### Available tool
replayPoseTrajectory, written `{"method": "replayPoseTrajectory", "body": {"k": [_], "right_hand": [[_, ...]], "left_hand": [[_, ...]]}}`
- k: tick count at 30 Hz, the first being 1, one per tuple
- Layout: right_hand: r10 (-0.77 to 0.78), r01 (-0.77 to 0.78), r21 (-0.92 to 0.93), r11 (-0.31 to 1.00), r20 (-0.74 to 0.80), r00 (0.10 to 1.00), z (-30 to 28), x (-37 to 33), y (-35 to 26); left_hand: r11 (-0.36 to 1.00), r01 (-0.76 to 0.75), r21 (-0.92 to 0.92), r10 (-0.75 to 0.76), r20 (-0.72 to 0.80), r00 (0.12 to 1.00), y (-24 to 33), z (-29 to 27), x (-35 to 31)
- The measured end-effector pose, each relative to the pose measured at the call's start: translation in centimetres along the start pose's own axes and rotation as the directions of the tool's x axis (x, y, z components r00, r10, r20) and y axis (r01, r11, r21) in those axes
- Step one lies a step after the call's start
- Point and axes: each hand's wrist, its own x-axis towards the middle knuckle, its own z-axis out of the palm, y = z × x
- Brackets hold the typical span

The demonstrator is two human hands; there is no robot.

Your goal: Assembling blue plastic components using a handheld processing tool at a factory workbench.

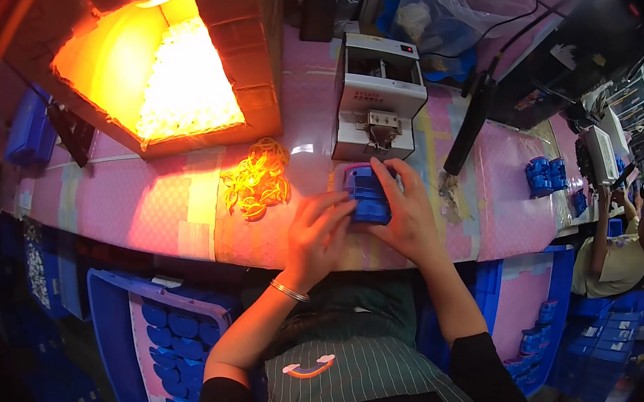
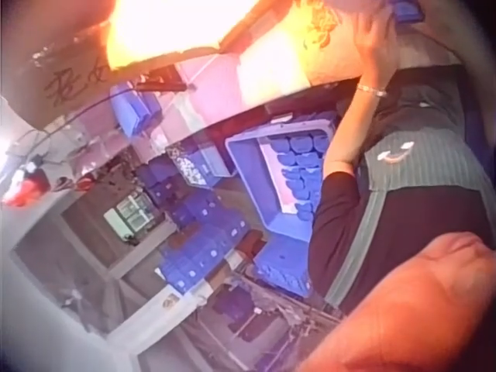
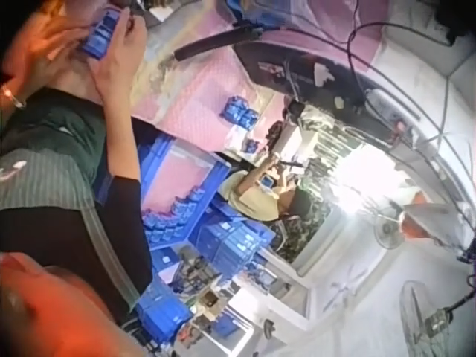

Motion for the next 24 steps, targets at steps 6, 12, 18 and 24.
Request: {"method": "replayPoseTrajectory", "body": {"k": [6,12,18,24], "right_hand": [[-0.017,0.026,-0.121,0.992,0.075,0.997,0.5,0.1,-0.4],[-0.24,0.245,-0.119,0.962,0.054,0.969,1.9,-0.7,3.7],[-0.219,0.22,-0.039,0.975,0.016,0.975,-0.4,-0.8,0.7],[-0.046,0.02,0.464,0.886,0.045,0.998,-1.0,0.6,0.9]], "left_hand": [[0.975,-0.125,0.184,0.097,0.153,0.983,-0.4,1.1,-1.4],[0.948,-0.256,0.191,0.23,0.149,0.962,-1.5,2.7,-2.2],[0.896,-0.248,0.367,0.255,0.032,0.967,0.1,2.5,-1.2],[0.903,0.174,-0.394,-0.181,0.019,0.983,2.3,-2.2,-2.2]]}}
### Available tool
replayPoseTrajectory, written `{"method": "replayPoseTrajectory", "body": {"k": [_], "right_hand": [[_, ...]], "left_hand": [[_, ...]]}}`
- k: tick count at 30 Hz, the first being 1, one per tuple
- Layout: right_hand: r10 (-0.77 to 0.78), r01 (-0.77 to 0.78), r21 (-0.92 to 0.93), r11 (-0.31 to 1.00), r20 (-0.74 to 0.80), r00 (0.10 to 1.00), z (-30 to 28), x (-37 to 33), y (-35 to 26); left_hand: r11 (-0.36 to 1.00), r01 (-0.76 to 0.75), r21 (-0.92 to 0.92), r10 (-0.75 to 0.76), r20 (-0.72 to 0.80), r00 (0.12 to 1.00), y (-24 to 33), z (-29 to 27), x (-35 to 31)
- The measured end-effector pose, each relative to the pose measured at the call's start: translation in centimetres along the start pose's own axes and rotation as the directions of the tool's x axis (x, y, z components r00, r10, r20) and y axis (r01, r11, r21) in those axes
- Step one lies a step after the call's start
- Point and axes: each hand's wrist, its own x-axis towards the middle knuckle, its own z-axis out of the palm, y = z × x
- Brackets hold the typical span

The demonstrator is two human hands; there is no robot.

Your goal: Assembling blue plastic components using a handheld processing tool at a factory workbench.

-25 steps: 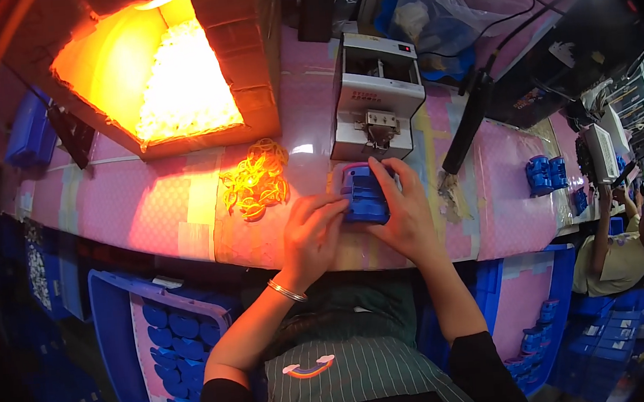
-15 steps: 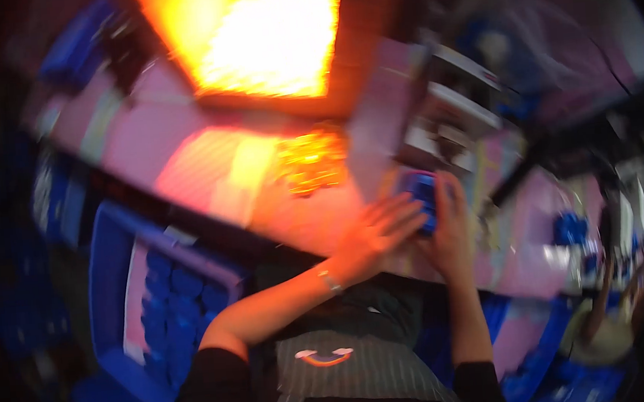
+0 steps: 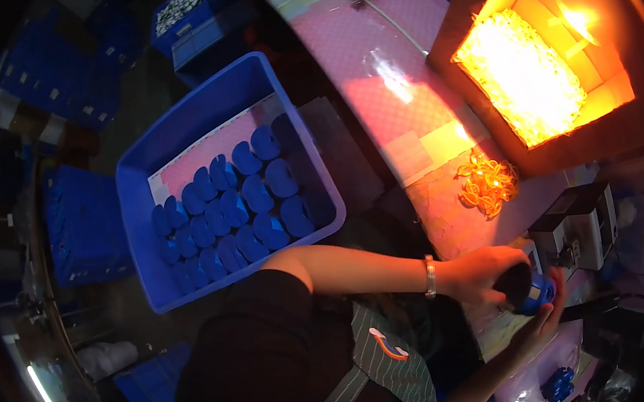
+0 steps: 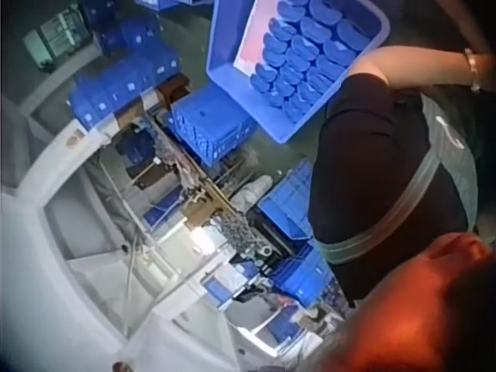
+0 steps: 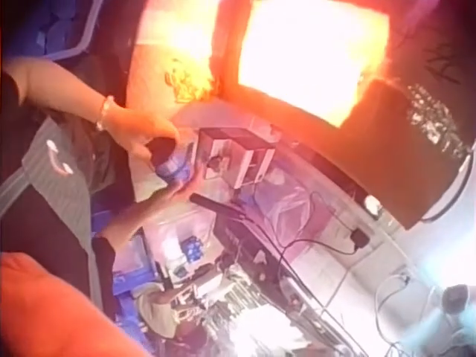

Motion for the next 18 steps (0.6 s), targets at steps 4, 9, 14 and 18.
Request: {"method": "replayPoseTrajectory", "body": {"k": [4,9,14,18], "right_hand": [[0.207,-0.139,0.363,0.921,-0.154,0.966,5.3,-0.9,-0.7],[0.231,-0.283,0.254,0.925,0.216,0.949,9.9,-0.6,-4.0],[-0.002,-0.007,0.187,0.982,0.048,0.999,8.1,0.2,-3.0],[0.113,-0.093,0.125,0.988,-0.171,0.979,0.5,-0.6,1.5]], "left_hand": [[0.986,0.119,-0.12,-0.114,0.045,0.992,0.1,-1.8,-2.7],[0.942,0.337,0.01,-0.336,-0.037,0.941,2.6,-7.1,-6.9],[0.9,0.366,0.238,-0.161,-0.598,0.785,6.1,-19.5,-12.2],[0.828,0.544,0.134,0.054,-0.985,0.161,4.0,-34.3,-21.4]]}}
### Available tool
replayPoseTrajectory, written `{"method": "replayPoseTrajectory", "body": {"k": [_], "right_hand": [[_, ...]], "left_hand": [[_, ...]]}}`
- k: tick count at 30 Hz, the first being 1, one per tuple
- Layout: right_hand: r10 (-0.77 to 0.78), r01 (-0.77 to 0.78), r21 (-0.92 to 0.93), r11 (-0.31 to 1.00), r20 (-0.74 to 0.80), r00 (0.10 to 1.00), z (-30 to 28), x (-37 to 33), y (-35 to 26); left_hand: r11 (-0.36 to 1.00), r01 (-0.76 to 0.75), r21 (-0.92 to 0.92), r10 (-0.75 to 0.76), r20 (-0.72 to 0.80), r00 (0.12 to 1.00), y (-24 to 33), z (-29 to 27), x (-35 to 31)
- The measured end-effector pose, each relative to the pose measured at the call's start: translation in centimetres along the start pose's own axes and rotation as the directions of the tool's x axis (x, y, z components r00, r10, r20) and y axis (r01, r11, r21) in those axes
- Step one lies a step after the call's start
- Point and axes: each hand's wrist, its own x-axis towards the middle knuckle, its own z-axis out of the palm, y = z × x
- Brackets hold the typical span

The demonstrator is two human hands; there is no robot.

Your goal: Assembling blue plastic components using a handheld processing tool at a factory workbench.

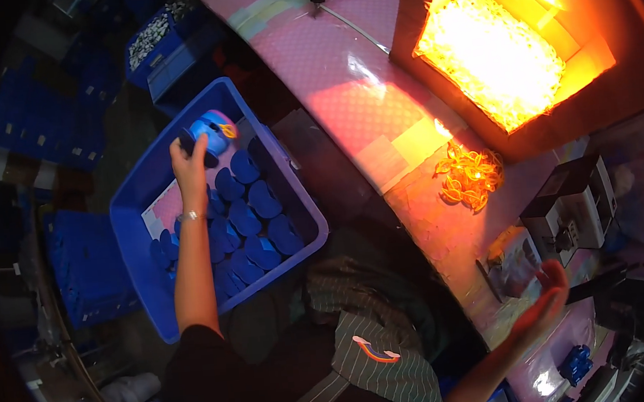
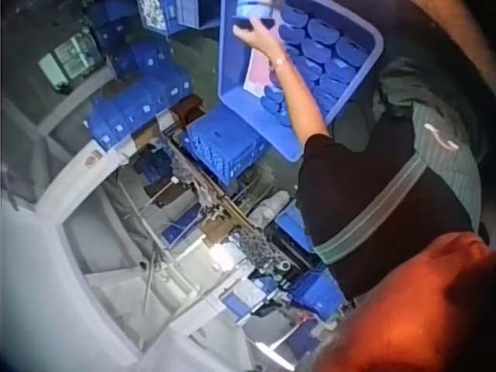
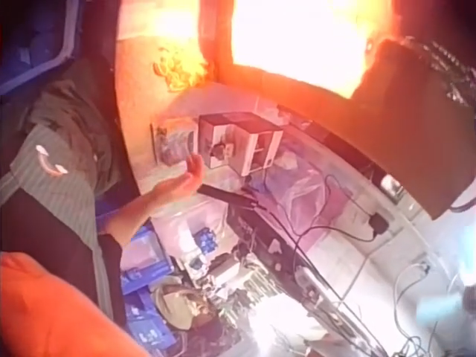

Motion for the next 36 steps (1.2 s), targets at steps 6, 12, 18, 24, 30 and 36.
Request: {"method": "replayPoseTrajectory", "body": {"k": [6,12,18,24,30,36], "right_hand": [[0.156,-0.184,-0.179,0.967,-0.157,0.975,-4.2,-0.5,-0.5],[0.116,-0.179,-0.259,0.949,-0.24,0.964,-9.2,-4.3,0.9],[0.218,-0.414,-0.452,0.79,-0.424,0.879,-18.2,-6.1,3.0],[-0.126,-0.484,-0.847,0.22,-0.517,0.847,-33.8,-3.1,13.0],[-0.015,-0.568,-0.823,-0.001,-0.568,0.823,-38.4,-4.3,20.0],[0.134,-0.522,-0.853,0.021,-0.515,0.846,-34.2,-4.2,16.8]], "left_hand": [[0.579,0.066,0.812,-0.106,-0.005,0.994,-12.7,2.4,11.4],[0.421,0.134,0.897,-0.337,0.018,0.941,-16.2,9.0,13.6],[0.407,0.021,0.913,-0.316,0.119,0.941,-21.1,5.9,14.6],[0.363,-0.314,0.877,0.23,0.242,0.943,-15.3,5.6,14.0],[0.673,-0.711,0.202,0.638,0.327,0.697,6.5,16.6,-1.7],[0.775,-0.58,-0.249,0.496,0.81,0.315,11.2,28.3,-13.8]]}}
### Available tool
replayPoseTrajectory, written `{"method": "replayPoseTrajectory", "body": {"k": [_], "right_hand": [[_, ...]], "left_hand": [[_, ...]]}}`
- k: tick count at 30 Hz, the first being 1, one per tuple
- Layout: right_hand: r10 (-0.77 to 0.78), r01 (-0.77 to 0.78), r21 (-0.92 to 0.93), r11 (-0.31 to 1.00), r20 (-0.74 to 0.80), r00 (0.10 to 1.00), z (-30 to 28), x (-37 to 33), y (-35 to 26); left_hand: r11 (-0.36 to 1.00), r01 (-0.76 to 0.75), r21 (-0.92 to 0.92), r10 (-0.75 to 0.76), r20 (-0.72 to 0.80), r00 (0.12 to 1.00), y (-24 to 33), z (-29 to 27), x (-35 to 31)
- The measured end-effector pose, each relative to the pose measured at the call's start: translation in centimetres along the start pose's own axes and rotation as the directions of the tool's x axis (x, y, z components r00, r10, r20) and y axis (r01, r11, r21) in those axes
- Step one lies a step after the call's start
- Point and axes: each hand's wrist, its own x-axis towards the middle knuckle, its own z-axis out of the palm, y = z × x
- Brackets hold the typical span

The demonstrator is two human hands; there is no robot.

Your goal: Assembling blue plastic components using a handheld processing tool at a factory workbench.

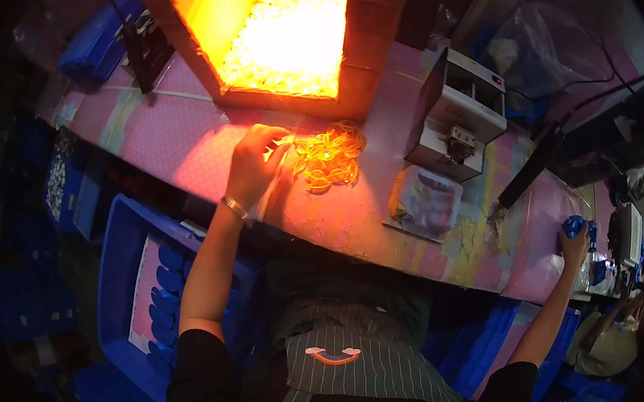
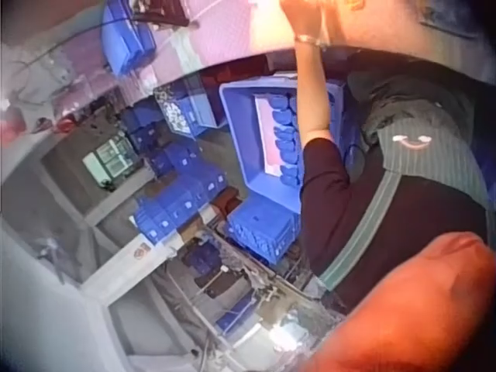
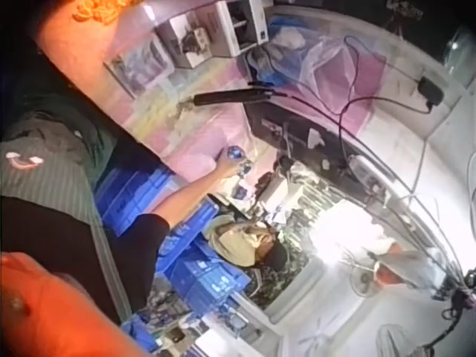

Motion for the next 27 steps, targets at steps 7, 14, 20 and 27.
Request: {"method": "replayPoseTrajectory", "body": {"k": [7,14,20,27], "right_hand": [[-0.207,0.17,0.304,0.937,0.093,0.974,-6.4,-9.4,-6.8],[-0.276,0.201,0.532,0.823,0.064,0.959,-12.6,-13.3,-15.9],[-0.254,0.188,0.72,0.668,-0.017,0.967,-15.1,-14.8,-17.6],[-0.198,-0.061,0.932,0.358,0.139,0.97,-15.1,-15.8,-21.1]], "left_hand": [[0.981,0.011,0.194,-0.025,0.069,0.997,-2.3,4.3,1.5],[0.921,-0.352,-0.169,0.378,0.163,0.911,11.4,9.8,0.6],[0.767,-0.64,-0.053,0.615,0.344,0.709,11.1,16.4,0.2],[0.794,-0.608,0.024,0.557,0.375,0.741,11.3,16.4,-0.4]]}}
